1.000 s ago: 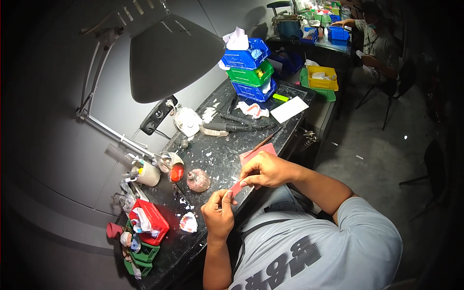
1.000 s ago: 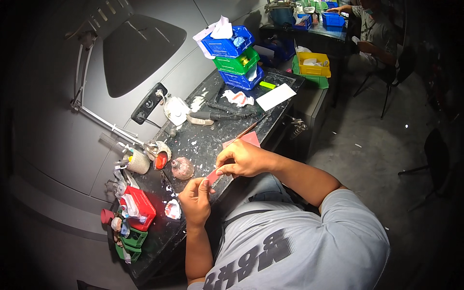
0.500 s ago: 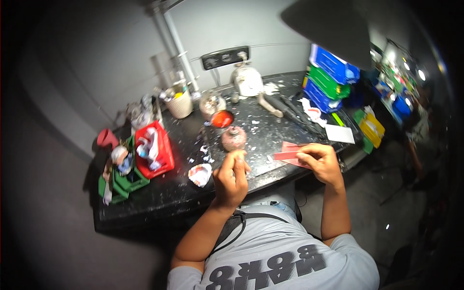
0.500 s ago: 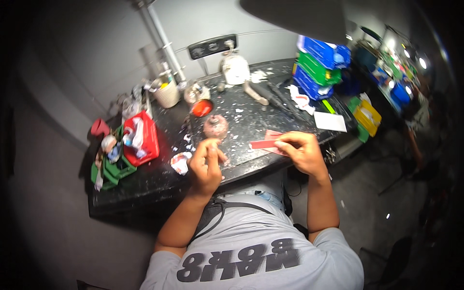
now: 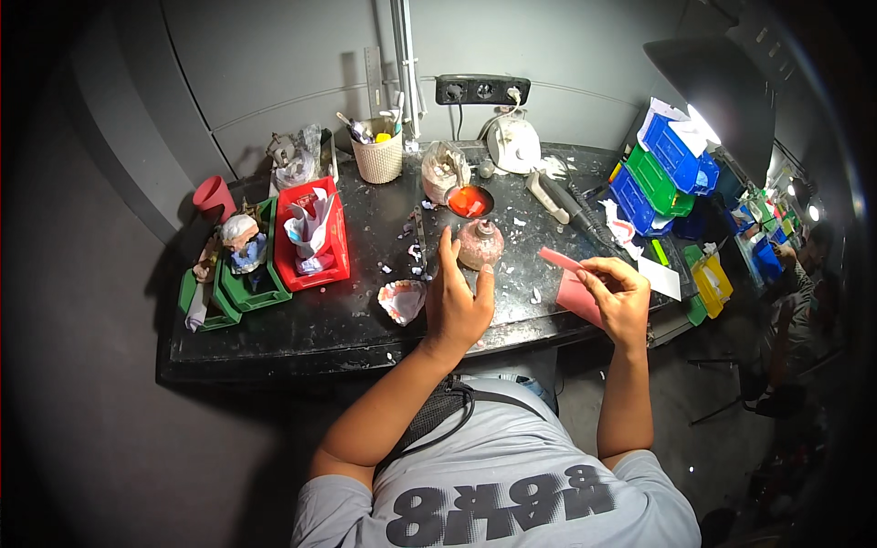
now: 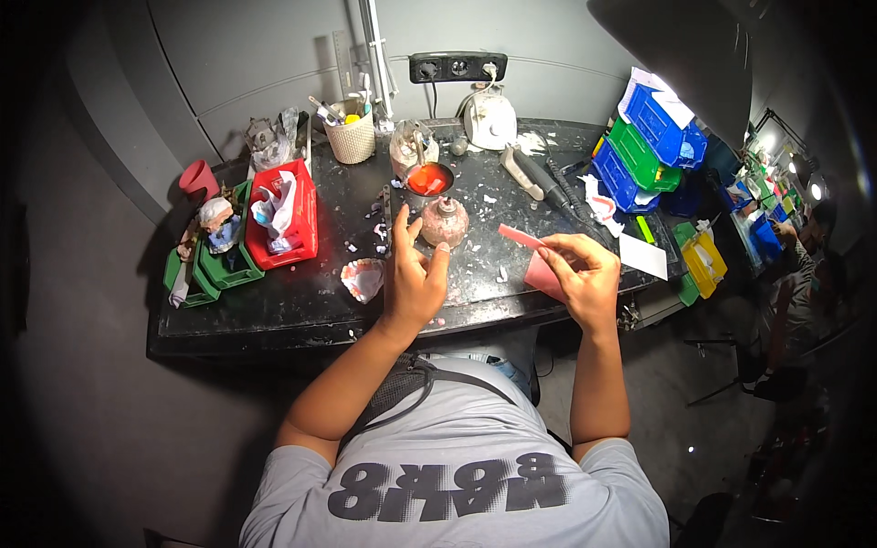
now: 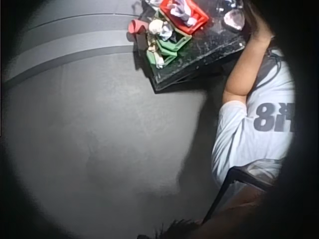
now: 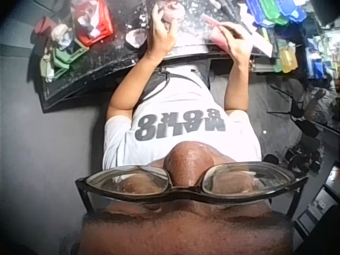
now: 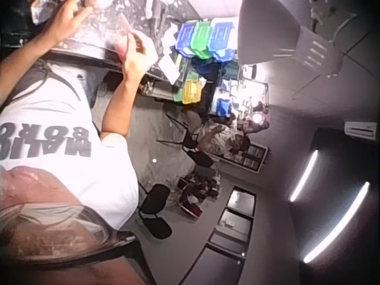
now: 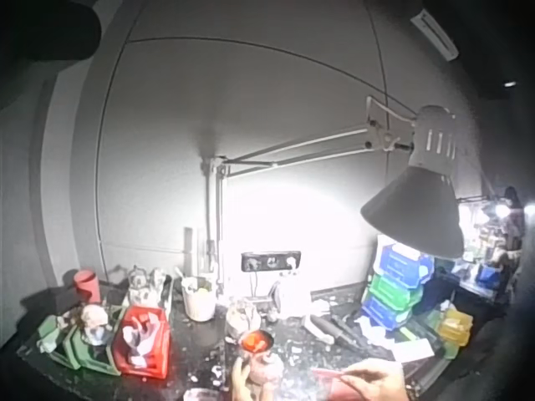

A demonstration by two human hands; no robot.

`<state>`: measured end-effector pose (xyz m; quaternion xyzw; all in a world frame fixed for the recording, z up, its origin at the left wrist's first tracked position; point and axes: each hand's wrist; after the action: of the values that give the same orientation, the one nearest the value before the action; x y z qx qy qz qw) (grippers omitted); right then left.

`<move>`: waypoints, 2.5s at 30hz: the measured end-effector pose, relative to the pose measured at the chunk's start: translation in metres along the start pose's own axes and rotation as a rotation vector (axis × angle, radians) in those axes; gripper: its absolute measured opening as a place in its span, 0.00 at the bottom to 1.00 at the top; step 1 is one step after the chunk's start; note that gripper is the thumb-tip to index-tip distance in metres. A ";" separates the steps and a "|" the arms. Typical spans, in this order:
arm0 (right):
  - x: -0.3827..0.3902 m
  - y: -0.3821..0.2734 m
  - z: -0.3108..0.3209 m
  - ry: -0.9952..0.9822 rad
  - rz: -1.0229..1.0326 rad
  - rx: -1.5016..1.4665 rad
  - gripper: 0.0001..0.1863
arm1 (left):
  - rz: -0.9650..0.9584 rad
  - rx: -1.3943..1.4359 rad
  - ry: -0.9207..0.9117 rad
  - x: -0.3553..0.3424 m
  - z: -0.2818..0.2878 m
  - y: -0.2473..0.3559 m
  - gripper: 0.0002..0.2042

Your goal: The person cuts a wax sheet with a tool, presses and molds the wax onto a dental cast by hand, and melts and shapes the wax on the cast using a heated carving tool.

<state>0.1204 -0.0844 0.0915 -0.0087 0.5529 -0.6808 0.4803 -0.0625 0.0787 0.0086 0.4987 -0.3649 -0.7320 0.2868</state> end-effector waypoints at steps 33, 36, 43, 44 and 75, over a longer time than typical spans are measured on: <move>-0.067 0.003 -0.080 -0.083 0.143 0.138 0.06 | -0.085 -0.059 -0.008 0.001 0.001 0.004 0.43; -0.063 -0.001 -0.076 -0.061 0.184 0.116 0.06 | -0.084 -0.032 0.001 0.001 0.000 0.004 0.42; -0.051 -0.024 -0.054 -0.074 0.043 0.062 0.05 | -0.097 -0.041 0.020 -0.002 0.005 0.006 0.40; -0.050 -0.027 -0.048 -0.070 0.042 0.062 0.05 | -0.123 -0.053 0.029 -0.003 0.006 0.007 0.39; -0.012 -0.003 -0.056 -0.073 -0.115 -0.230 0.05 | 0.251 0.712 -0.132 -0.007 0.013 0.028 0.10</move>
<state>0.0947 -0.0352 0.0779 -0.1200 0.6080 -0.6387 0.4561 -0.0708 0.0721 0.0382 0.4702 -0.6724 -0.5492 0.1589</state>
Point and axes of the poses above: each hand's wrist, its own x-axis away from the middle knuckle, its own z-axis out of the back of the hand, y = z × x, and after that the axes turned 1 degree about y, right-handed
